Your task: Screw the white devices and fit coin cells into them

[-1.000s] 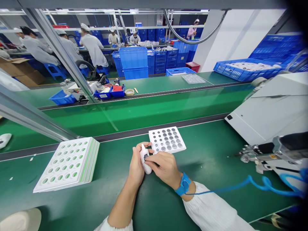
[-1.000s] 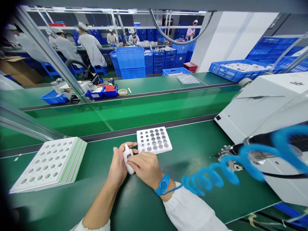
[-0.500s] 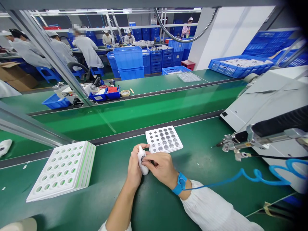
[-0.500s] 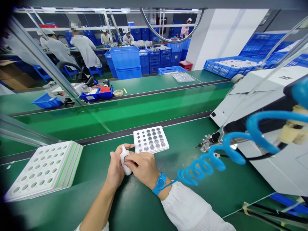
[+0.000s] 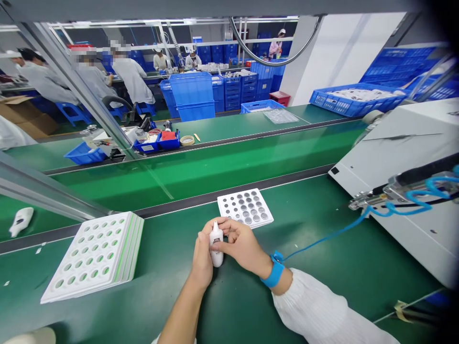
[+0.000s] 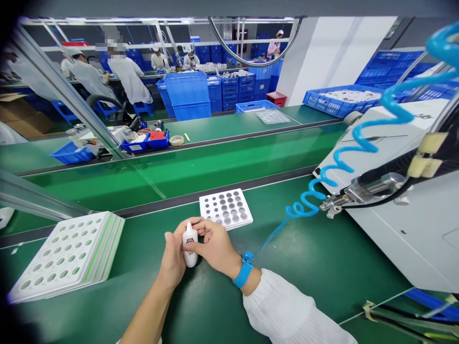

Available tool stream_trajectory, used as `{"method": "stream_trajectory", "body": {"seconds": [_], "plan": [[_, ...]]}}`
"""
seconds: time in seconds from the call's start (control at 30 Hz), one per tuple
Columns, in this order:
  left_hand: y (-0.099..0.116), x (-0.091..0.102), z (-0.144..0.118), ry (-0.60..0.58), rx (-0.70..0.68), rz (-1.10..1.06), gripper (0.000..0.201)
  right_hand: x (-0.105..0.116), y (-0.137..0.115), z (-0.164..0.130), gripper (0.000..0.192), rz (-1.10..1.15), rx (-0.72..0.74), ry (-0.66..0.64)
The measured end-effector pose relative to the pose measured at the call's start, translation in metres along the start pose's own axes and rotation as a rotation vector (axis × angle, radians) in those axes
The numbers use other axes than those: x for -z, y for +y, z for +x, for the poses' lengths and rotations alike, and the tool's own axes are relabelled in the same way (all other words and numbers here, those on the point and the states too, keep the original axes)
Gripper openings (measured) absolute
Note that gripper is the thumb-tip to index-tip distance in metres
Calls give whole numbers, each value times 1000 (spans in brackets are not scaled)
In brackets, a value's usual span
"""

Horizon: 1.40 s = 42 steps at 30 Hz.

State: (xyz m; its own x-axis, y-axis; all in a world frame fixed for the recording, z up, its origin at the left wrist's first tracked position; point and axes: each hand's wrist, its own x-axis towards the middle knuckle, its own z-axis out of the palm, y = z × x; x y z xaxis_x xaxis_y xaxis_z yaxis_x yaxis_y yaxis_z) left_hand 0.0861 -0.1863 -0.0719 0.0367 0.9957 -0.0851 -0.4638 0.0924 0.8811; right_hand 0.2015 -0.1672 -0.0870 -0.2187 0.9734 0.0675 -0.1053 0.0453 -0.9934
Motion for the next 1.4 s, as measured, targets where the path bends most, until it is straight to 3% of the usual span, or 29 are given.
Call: {"method": "stream_trajectory", "body": {"seconds": [0.2, 0.37, 0.47, 0.53, 0.57, 0.6, 0.67, 0.77, 0.8, 0.9, 1.0, 1.1, 1.27, 1.4], "plan": [[3, -4, -4, -34, 8, 25, 70, 1, 6, 4, 41, 191, -39, -74], [5, 1, 2, -34, 81, 36, 64, 4, 3, 3, 45, 107, -59, -153], [9, 13, 7, 138, 84, 72, 52, 1, -2, -4, 60, -61, 17, -74], [12, 24, 11, 301, 56, 110, 41, -3, -3, -10, 41, -185, 126, -38], [13, 31, 15, 365, 36, 125, 41, -4, -2, -12, 24, -237, 177, -46], [15, 37, 21, 411, 15, 135, 45, -5, 0, -13, 20, -282, 214, -73], [19, 49, 43, 447, -16, 166, 56, -7, 5, -14, 35, -363, 237, -142], [34, 58, 101, 428, -38, 470, 67, -7, 15, -11, 39, -460, 215, -213], [40, 58, 125, 424, -45, 639, 69, -7, 17, -10, 39, -470, 198, -223], [55, 54, 189, 475, -88, 853, 68, -5, 20, -7, 40, -427, 108, -242], [56, 46, 218, 513, -135, 962, 62, -4, 22, -5, 43, -380, 38, -257], [41, 41, 203, 526, -219, 1046, 50, -4, 26, -5, 46, -369, 32, -259], [5, 44, 126, 495, -453, 1033, 31, -6, 28, -6, 47, -410, 53, -245], [-18, 50, 72, 464, -352, 770, 29, -6, 24, -5, 47, -419, 51, -248]]}}
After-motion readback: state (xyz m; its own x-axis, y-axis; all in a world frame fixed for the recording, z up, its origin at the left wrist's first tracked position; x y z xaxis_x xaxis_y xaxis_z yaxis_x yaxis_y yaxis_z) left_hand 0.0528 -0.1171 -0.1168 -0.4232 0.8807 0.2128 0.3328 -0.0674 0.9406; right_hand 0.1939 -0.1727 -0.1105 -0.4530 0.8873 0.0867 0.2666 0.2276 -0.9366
